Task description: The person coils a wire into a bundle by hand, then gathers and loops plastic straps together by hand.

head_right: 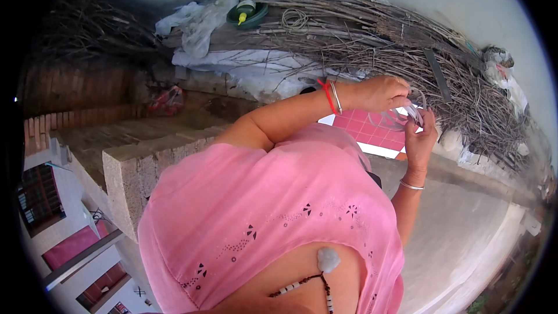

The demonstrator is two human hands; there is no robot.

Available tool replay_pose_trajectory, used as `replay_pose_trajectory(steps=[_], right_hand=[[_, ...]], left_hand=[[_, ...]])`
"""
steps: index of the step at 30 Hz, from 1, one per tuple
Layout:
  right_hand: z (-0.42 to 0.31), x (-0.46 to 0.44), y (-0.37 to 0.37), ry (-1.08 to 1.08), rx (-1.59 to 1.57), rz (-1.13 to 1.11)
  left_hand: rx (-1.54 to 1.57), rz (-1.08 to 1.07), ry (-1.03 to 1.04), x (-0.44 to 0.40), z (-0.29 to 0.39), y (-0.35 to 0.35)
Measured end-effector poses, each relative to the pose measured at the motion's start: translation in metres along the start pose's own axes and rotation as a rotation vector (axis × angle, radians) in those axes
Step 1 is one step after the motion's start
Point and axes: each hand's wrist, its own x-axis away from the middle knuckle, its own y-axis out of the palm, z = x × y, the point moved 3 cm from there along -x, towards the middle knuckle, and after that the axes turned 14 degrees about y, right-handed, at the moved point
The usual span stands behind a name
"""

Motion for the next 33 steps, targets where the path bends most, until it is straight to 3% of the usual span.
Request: replay_pose_trajectory(steps=[3, 6, 12, 15, 17, 21, 24, 27, 33], right_hand=[[0.007, 0.002, 0.000, 0.313, -0.421, -0.138], [0.010, 0.005, -0.001, 0.362, -0.622, -0.184], [0.014, 0.015, 0.006, 0.365, -0.504, -0.069], [0.002, 0.015, 0.010, 0.266, -0.664, -0.055], [0.002, 0.013, 0.014, 0.368, -0.981, -0.054], [-0.019, 0.009, 0.009, 0.453, -1.390, -0.109], [-0.021, 0.006, 0.009, 0.485, -1.412, -0.087], [-0.009, 0.007, 0.008, 0.456, -1.509, -0.128], [0.006, 0.002, 0.011, 0.453, -1.811, -0.386]], left_hand=[[0.007, 0.028, -0.026, -0.003, 0.005, -0.007], [0.019, 0.068, -0.037, -0.003, 0.000, -0.007], [0.023, 0.156, -0.008, 0.000, 0.005, -0.014], [0.177, 0.100, -0.060, -0.004, 0.005, -0.019], [0.312, 0.055, -0.180, -0.005, 0.009, -0.020], [0.225, 0.057, -0.193, 0.003, 0.002, -0.008], [0.239, 0.096, -0.190, 0.010, -0.001, 0.002], [0.538, 0.053, -0.356, 0.013, 0.001, 0.003], [0.789, -0.108, -0.514, 0.018, -0.010, 0.006]])
